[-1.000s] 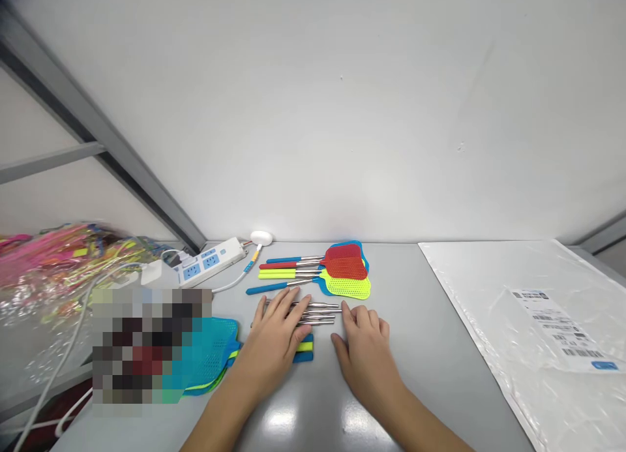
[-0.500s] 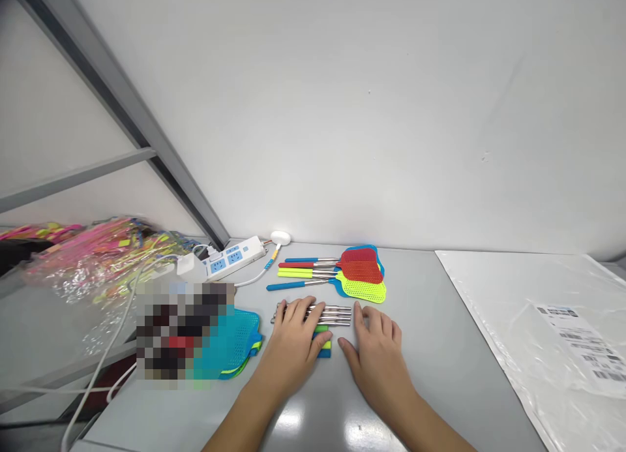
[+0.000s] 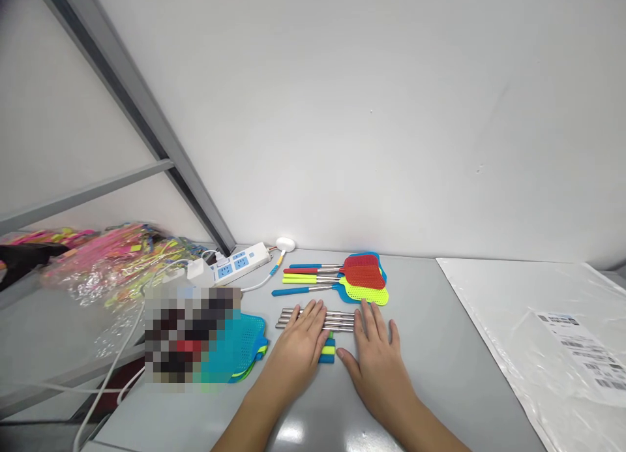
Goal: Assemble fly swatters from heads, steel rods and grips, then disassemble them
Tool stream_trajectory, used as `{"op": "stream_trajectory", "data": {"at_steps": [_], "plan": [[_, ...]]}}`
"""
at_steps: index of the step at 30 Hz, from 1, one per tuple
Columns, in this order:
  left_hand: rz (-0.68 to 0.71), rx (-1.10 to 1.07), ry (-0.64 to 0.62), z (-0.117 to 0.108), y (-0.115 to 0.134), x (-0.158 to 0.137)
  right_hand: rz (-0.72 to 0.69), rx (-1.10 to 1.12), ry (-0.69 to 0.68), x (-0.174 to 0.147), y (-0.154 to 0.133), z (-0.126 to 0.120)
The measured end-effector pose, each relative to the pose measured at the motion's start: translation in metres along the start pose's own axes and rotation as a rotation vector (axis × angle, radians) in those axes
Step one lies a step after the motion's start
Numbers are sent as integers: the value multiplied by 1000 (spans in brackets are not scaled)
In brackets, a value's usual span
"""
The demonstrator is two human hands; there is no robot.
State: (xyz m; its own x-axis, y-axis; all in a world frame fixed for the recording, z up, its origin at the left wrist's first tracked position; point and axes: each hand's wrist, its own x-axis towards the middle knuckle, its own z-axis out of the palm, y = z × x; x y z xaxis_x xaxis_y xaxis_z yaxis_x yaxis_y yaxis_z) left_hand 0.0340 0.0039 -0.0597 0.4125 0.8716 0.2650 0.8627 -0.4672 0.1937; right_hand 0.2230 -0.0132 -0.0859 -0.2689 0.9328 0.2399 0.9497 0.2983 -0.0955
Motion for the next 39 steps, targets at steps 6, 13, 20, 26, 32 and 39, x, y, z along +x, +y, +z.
{"op": "stream_trajectory", "data": {"at_steps": [6, 13, 20, 26, 32, 39], "plan": [[7, 23, -11, -5, 2, -2, 55, 112, 63, 4, 8, -11], [5, 32, -10, -7, 11, -9, -130, 200, 26, 51, 16, -42], [-78, 6, -76, -8, 20, -15, -282, 134, -58, 152, 6, -27], [-105, -39, -156, -6, 17, -8, -347, 118, -79, 177, -5, -18], [-97, -33, -162, -4, 14, 1, -326, 127, -52, 167, -1, -34], [75, -42, 129, -16, 16, -3, -226, 182, -117, 116, 4, -85]]}}
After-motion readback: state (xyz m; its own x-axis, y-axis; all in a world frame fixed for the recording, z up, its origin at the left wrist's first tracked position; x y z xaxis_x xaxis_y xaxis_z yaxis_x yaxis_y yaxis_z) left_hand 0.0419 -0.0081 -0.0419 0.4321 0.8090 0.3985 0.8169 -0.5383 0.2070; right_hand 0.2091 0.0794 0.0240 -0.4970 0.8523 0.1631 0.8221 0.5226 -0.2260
